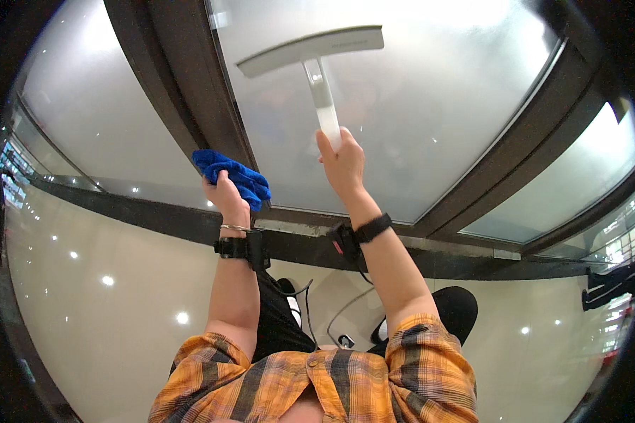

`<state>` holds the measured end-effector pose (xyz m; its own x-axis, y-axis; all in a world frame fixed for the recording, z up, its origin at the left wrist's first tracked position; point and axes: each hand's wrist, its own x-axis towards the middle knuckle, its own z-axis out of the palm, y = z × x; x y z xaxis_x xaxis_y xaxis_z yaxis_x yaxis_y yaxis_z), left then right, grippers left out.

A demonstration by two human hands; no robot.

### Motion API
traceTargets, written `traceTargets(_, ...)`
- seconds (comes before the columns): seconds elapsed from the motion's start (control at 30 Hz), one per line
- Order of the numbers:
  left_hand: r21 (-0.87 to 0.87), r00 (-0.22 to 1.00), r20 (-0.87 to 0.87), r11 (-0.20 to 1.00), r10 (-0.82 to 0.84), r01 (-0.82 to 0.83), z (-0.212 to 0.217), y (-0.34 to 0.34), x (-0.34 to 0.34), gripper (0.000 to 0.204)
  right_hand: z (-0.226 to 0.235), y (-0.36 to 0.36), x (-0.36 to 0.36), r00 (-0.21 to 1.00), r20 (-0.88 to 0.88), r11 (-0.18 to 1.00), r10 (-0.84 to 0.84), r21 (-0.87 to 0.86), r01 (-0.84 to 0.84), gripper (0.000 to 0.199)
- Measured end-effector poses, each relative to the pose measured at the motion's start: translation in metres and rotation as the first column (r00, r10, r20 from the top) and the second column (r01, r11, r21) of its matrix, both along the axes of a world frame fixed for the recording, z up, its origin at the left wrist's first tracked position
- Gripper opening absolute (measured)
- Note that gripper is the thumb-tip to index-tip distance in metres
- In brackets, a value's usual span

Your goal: The person cleans a large glass window using a squeegee and a blue microfiber cloth. They repeatedly wipe the glass surface with the squeegee and use the cloth to wipe the edges and the squeegee blade.

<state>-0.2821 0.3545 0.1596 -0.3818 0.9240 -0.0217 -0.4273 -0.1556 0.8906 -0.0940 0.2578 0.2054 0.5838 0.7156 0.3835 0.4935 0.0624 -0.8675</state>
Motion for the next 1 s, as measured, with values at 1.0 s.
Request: traceTargets(1.0,0.033,0.999,0.034,0.999,-0.025,0.024,-0.011,-0.006,-0.007,0.022,-0.292,-0.141,0.063,0.966,0.250,0.571,-0.063,-0.785,0.240,0.052)
